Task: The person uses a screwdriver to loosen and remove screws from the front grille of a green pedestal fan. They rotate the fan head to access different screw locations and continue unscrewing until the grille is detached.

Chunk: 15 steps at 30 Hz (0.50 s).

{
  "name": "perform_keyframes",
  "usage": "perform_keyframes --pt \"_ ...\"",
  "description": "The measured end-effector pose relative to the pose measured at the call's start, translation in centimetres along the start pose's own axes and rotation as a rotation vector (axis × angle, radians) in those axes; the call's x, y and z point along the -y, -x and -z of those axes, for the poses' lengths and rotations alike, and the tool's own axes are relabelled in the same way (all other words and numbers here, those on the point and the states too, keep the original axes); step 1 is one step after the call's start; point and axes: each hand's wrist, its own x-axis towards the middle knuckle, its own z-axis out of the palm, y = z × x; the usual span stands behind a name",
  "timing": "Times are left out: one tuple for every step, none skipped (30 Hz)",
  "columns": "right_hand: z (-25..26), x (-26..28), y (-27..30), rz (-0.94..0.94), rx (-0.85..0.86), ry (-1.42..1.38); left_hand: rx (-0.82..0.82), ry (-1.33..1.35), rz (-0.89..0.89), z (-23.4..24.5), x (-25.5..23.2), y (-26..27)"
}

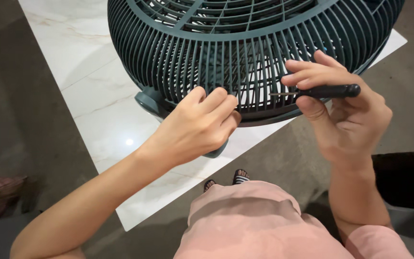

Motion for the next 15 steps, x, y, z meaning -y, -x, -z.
perform_keyframes --pt "-0.1 -0.1 0.1 0.004 -0.004 0.0 -0.019 0.003 -0.018 -0.2 0.1 0.1" --pt "-0.2 -0.1 0.1 0.007 -0.008 0.003 -0.04 0.006 -0.035 -0.5 0.2 0.1" --pt "-0.3 -0.2 0.2 0.013 -0.009 -0.001 -0.05 0.018 -0.048 -0.7 0.3 0.2" --pt "-0.3 -0.2 0.2 0.022 -0.012 0.0 -0.062 0.03 -0.062 -0.8 0.4 0.3" --pt "-0.3 -0.3 0.3 0.032 -0.015 0.002 -0.073 0.042 -0.075 -1.0 0.5 0.4" --pt "-0.4 -0.3 0.3 0.043 -0.019 0.008 -0.073 0.046 -0.075 -1.2 0.5 0.5" --pt "-0.3 -0.4 0.4 0.052 -0.021 0.011 -0.074 0.051 -0.074 -1.3 0.4 0.4" --pt "-0.4 -0.5 0.4 0.061 -0.022 0.013 -0.073 0.054 -0.071 -1.3 0.4 0.4" --pt "-0.3 -0.5 0.5 0.068 -0.022 0.012 -0.073 0.048 -0.063 -1.3 0.3 0.4" --pt "-0.4 -0.5 0.6 0.07 -0.024 0.006 -0.071 0.041 -0.053 -1.1 0.2 0.3" --pt "-0.5 -0.6 0.7 0.071 -0.026 0.0 -0.069 0.034 -0.043 -0.9 0.1 0.2" --pt "-0.4 -0.6 0.7 0.069 -0.03 -0.008 -0.091 0.103 -0.01 -0.5 0.3 0.2" --pt "-0.5 -0.6 0.9 0.064 -0.039 -0.033 -0.113 0.173 0.023 0.2 0.6 0.4" --pt "-0.4 -0.6 1.0 0.062 -0.05 -0.058 -0.136 0.24 0.054 0.8 0.9 0.5" --pt "-0.5 -0.5 1.2 0.057 -0.065 -0.1 -0.216 0.301 0.129 1.4 0.9 0.6"
